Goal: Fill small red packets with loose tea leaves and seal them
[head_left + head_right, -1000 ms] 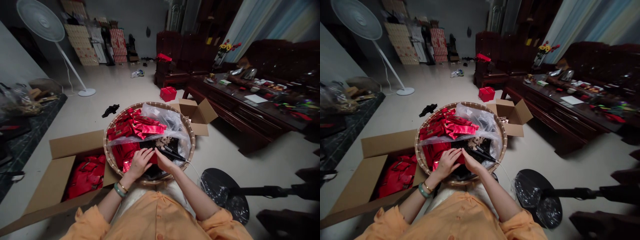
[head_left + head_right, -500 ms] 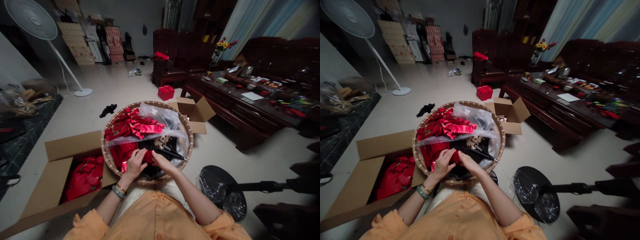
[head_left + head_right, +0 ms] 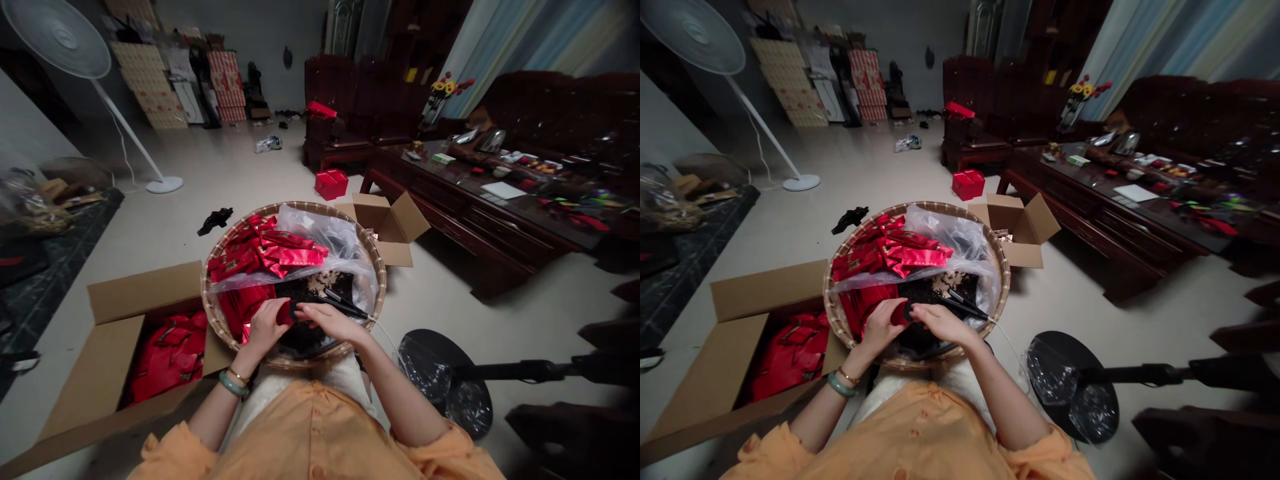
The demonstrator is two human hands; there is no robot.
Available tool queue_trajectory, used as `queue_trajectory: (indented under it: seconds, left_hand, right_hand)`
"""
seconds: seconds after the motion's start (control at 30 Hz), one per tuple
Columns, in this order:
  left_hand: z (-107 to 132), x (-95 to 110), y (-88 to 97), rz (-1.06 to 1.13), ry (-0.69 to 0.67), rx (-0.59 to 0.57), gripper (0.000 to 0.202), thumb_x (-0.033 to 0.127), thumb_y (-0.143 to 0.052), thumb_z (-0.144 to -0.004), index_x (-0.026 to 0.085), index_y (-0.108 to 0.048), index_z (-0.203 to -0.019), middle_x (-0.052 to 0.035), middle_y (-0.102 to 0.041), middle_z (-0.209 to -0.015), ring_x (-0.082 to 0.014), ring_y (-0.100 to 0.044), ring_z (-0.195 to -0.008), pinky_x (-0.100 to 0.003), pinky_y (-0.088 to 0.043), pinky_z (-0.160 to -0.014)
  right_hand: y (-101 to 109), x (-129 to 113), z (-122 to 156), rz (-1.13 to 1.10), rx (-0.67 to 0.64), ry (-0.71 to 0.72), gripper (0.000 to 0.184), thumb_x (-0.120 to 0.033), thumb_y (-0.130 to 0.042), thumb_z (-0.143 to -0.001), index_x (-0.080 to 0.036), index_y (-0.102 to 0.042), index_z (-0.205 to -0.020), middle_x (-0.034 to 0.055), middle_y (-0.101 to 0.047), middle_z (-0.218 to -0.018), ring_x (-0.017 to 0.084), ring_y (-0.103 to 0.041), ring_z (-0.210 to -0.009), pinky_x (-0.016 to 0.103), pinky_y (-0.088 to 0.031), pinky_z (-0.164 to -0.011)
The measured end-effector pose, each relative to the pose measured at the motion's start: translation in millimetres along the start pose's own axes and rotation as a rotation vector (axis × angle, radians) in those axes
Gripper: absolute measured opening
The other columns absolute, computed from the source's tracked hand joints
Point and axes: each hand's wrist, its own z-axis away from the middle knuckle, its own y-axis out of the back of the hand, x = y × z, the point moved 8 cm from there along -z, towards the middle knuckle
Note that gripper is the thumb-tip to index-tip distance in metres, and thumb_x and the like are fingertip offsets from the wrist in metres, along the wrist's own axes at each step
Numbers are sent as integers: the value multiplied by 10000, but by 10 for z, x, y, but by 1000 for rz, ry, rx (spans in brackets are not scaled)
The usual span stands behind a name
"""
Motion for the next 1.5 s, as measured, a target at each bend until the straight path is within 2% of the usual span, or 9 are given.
queue_trajectory:
  seconds: [0.1, 0.23, 0.43, 0.57, 0.73, 0.9, 1.07, 1.3, 1.5]
  left_hand:
    - [1, -10, -23, 24, -11, -36, 483, 155, -621, -694, 187, -500, -1161, -91, -603, -1085, -245, -550, -1014, -418, -465, -886]
    - [-27, 8, -34, 98, -53, -121, 468, 201, -618, -726, 190, -492, -1176, -101, -597, -1105, -242, -547, -1036, -438, -455, -905]
    - [-186, -18, 60, 233, -50, -227, 517, 196, -590, -752, 206, -468, -1254, -93, -571, -1206, -218, -531, -1113, -405, -436, -959]
    - [-286, -76, 189, 259, 25, -173, 530, 274, -540, -823, 213, -398, -1330, -103, -526, -1288, -218, -502, -1177, -414, -399, -1001]
    - [-223, -175, 94, 135, 58, -197, 494, 378, -526, -845, 218, -434, -1304, -99, -599, -1199, -231, -591, -1060, -403, -471, -906]
    - [-202, -202, 8, 104, -6, -137, 425, 418, -492, -863, 198, -500, -1226, -90, -660, -1088, -208, -654, -926, -331, -521, -807]
    - [-234, 5, 25, 28, -198, -128, 471, 424, -494, -861, 180, -458, -1262, -104, -654, -1079, -186, -659, -857, -301, -529, -747]
    - [-162, 189, -11, -287, -64, -67, 620, 364, -661, -738, 174, -453, -1290, -153, -540, -1251, -358, -438, -1140, -518, -378, -906]
    - [-28, 34, -109, -192, -26, -73, 555, 229, -655, -726, 188, -481, -1252, -119, -595, -1167, -304, -478, -1033, -457, -425, -844]
  right_hand:
    - [-36, -125, 7, 366, -13, 107, 393, -363, -313, -928, -182, -644, -1037, 68, -671, -975, 195, -589, -902, 333, -460, -780]
    - [-231, -261, -13, 954, -15, 331, 228, -153, -448, -835, -148, -652, -937, 88, -657, -916, 196, -523, -875, 316, -420, -780]
    - [-257, -343, -164, 1306, 20, 615, 177, -224, -499, -867, -157, -658, -827, 96, -650, -842, 212, -477, -885, 315, -388, -720]
    - [51, -447, -286, 1075, 235, 594, 266, -323, -504, -878, -162, -676, -754, 80, -657, -732, 184, -515, -767, 291, -399, -700]
    - [364, -335, -318, 648, 435, 332, 193, -277, -518, -853, -183, -687, -844, 32, -680, -756, 155, -582, -684, 254, -399, -645]
    - [307, -57, -422, 362, 264, 166, 195, -308, -618, -754, -180, -665, -893, 3, -678, -785, 145, -584, -694, 241, -405, -647]
    - [189, 272, -526, 107, 1, -71, 319, -451, -653, -693, -134, -671, -726, -23, -627, -616, 121, -532, -596, 247, -399, -637]
    - [159, 515, -615, -285, 147, -143, 459, -570, -564, -729, -127, -678, -761, 22, -674, -692, 153, -588, -700, 320, -412, -805]
    - [-114, 536, -605, -419, -2, -141, 516, -599, -499, -778, -135, -668, -929, 81, -695, -925, 191, -605, -917, 383, -358, -933]
